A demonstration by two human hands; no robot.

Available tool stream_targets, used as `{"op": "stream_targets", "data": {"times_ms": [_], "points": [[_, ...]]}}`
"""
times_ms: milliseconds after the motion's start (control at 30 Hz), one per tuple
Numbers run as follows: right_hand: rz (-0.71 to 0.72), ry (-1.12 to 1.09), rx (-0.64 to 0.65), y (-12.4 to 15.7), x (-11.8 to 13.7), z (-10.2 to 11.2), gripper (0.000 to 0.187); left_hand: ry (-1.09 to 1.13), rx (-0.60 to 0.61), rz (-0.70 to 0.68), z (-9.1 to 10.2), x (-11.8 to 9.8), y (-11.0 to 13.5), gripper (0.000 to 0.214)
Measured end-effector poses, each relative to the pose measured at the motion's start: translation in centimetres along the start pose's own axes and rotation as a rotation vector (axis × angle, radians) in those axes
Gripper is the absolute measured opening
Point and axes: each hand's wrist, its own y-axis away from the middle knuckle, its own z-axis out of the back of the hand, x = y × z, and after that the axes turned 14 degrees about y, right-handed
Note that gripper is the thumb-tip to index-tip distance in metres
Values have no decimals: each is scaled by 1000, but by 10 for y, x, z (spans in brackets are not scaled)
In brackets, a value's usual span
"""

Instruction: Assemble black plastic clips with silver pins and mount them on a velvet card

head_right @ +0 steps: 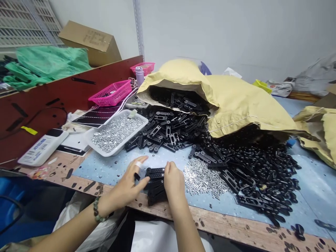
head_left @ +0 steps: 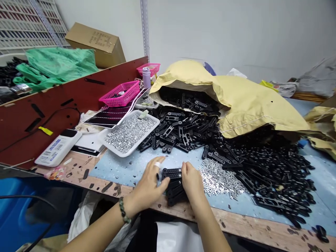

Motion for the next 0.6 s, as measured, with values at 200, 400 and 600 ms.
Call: {"op": "stream_targets", "data": {"times_ms": [200, 400, 600], "points": [[214, -138, -110, 6, 8, 32, 23, 84, 257, 34, 4, -18, -6, 55], [726, -376, 222, 21, 31, 82, 33, 277, 522, 159, 11, -34, -10, 49], [304, -531, 152, 27, -5, 88, 13, 93, 72, 100, -8, -18, 20, 69]]}}
